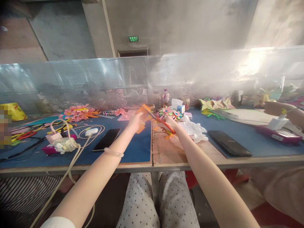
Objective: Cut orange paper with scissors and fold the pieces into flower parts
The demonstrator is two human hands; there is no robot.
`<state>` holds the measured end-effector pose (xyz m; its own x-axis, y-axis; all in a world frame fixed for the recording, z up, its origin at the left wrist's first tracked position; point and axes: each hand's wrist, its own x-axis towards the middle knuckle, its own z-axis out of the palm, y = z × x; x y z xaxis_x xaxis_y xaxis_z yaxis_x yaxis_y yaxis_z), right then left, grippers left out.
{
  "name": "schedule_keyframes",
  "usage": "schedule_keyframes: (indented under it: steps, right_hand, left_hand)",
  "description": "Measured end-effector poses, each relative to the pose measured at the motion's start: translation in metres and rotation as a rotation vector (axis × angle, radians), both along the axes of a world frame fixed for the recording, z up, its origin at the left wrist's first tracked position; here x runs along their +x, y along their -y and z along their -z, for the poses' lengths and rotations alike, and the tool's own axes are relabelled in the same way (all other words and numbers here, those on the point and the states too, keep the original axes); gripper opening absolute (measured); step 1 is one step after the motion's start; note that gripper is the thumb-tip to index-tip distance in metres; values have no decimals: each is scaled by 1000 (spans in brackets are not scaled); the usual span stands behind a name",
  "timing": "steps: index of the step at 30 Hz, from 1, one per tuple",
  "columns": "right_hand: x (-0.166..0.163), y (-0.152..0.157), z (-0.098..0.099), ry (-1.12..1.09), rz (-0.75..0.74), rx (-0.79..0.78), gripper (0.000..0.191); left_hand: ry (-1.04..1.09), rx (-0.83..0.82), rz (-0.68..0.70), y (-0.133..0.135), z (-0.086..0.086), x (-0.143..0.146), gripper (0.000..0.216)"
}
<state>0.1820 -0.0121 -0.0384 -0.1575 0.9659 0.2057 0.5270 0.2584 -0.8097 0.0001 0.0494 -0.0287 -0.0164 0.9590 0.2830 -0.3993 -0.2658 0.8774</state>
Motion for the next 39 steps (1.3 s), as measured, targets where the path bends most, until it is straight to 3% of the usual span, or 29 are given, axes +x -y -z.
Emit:
schedule_keyframes:
  steps: [17, 39]
  right_hand:
    - [3, -4, 1, 108, 3, 104, 19]
    - [1, -3, -1, 134, 18, 71, 23]
  left_hand:
    - [8, -52, 29, 0, 0, -1, 15]
    - [3, -73, 11, 0, -1, 0, 10]
